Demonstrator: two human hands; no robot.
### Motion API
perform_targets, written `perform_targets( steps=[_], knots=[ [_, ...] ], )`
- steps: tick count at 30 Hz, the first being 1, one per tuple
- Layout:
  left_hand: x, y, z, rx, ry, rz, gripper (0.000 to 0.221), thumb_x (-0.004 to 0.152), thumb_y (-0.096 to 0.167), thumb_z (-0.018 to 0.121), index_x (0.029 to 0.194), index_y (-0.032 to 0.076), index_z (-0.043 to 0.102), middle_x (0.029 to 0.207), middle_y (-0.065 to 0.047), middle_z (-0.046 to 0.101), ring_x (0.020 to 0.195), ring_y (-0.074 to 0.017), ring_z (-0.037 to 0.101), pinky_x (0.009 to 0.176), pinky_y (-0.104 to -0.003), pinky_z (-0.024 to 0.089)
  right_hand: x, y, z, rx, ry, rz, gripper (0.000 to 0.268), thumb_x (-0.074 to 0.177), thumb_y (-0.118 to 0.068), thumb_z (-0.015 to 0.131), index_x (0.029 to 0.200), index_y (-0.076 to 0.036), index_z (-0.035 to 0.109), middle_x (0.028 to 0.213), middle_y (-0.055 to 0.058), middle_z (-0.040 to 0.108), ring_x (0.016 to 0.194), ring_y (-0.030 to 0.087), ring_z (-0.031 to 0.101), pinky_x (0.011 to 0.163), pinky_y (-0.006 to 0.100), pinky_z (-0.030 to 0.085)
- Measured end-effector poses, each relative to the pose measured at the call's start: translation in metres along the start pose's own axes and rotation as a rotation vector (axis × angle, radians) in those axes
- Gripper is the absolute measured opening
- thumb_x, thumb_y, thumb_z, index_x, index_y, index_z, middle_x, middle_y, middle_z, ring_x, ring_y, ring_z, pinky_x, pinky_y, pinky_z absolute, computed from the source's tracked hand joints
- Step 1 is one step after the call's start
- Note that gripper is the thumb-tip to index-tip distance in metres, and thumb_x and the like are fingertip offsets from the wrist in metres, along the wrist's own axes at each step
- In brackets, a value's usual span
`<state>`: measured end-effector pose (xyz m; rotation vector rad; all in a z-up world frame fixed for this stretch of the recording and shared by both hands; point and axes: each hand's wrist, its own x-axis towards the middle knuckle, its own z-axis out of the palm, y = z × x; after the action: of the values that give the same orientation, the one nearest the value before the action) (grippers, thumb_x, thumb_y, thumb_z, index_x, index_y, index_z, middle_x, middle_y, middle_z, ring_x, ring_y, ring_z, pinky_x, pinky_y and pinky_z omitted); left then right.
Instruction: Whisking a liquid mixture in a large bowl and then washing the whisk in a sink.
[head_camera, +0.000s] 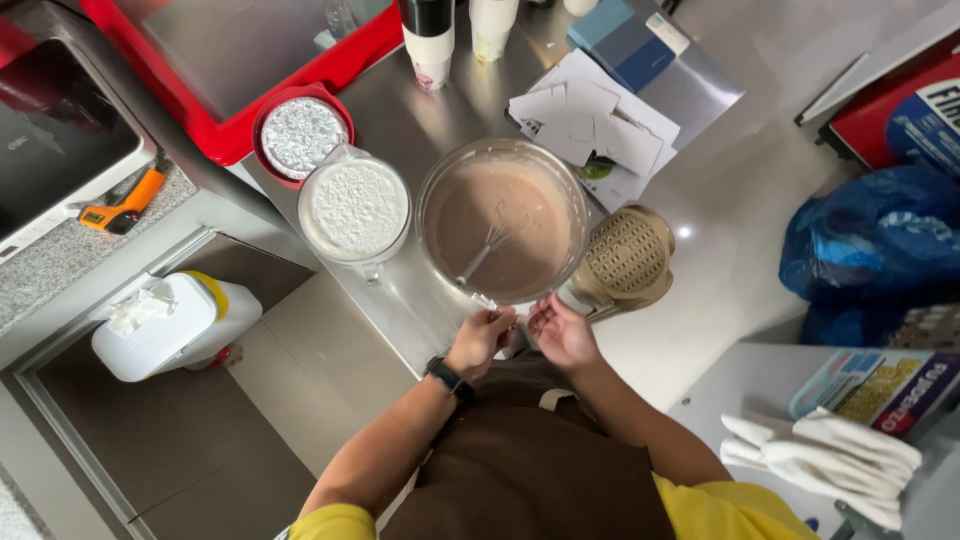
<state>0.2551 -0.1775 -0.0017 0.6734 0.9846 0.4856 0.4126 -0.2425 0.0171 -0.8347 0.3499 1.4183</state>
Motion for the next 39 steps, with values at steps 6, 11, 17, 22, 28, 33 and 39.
perform_targets(
  steps=[6,11,17,22,28,33,39],
  knots=[
    [-0.020,0.040,0.007,0.143,-0.080,-0.140,0.025,0.100,0.021,0.065,0.090,0.001,0.074,0.063,-0.008,0.056,0.055,-0.0138,0.050,0.051,-0.022,0.043,0.008,-0.026,-0.021,-0.059,-0.088,0.117,0.013,0.100,-0.023,0.067,0.109,-0.015,0.069,0.101,-0.002,0.072,0.098,0.018,0.068,0.077,0.028,0.050],
    [-0.045,0.049,0.016,0.030,-0.037,-0.132,0.021,0.102,0.015,0.060,0.111,-0.002,0.068,0.073,-0.010,0.060,0.052,-0.0108,0.047,0.049,-0.021,0.038,0.010,-0.062,-0.004,-0.127,-0.075,0.124,0.021,0.100,-0.031,0.068,0.118,-0.020,0.072,0.093,-0.002,0.072,0.093,0.019,0.071,0.079,0.031,0.052],
    [-0.061,0.047,0.028,-0.121,0.066,-0.009,0.035,0.100,0.001,0.058,0.134,-0.007,0.058,0.089,-0.015,0.071,0.059,-0.0107,0.056,0.061,-0.022,0.047,0.028,-0.099,0.008,-0.394,-0.028,0.167,0.017,0.096,-0.032,0.073,0.109,-0.021,0.074,0.080,0.000,0.067,0.070,0.019,0.067,0.064,0.027,0.051],
    [-0.063,0.050,0.044,-0.159,0.184,0.022,0.032,0.098,0.004,0.062,0.129,-0.005,0.064,0.088,-0.018,0.073,0.058,-0.0146,0.062,0.057,-0.022,0.046,0.050,-0.144,0.038,-0.693,0.043,0.004,0.027,0.093,-0.038,0.077,0.096,-0.012,0.074,0.064,0.004,0.059,0.046,0.018,0.059,0.046,0.025,0.045],
    [-0.056,0.079,0.062,-0.150,0.296,0.151,0.027,0.098,0.003,0.063,0.124,-0.006,0.066,0.089,-0.020,0.074,0.061,-0.0176,0.063,0.062,-0.024,0.047,0.082,-0.176,0.080,-0.747,-0.021,-0.077,0.034,0.097,-0.037,0.070,0.080,-0.008,0.067,0.055,0.003,0.044,0.043,0.015,0.045,0.045,0.025,0.037],
    [-0.030,0.143,0.065,-0.185,0.370,0.281,0.022,0.097,0.009,0.067,0.115,-0.001,0.071,0.090,-0.017,0.074,0.068,-0.0191,0.069,0.056,-0.024,0.047,0.118,-0.196,0.134,-1.015,-0.205,-0.592,0.048,0.105,-0.040,0.060,0.075,-0.005,0.072,0.045,0.011,0.051,0.039,0.020,0.056,0.044,0.023,0.039],
    [0.075,0.207,0.021,-0.554,0.449,0.432,0.023,0.098,0.007,0.065,0.120,-0.001,0.069,0.092,-0.007,0.073,0.077,-0.0126,0.072,0.064,-0.019,0.055,0.177,-0.208,0.222,-1.233,-0.193,-0.626,0.050,0.103,-0.042,0.059,0.062,-0.014,0.068,0.044,0.006,0.055,0.042,0.015,0.051,0.045,0.023,0.038]
  ],
)
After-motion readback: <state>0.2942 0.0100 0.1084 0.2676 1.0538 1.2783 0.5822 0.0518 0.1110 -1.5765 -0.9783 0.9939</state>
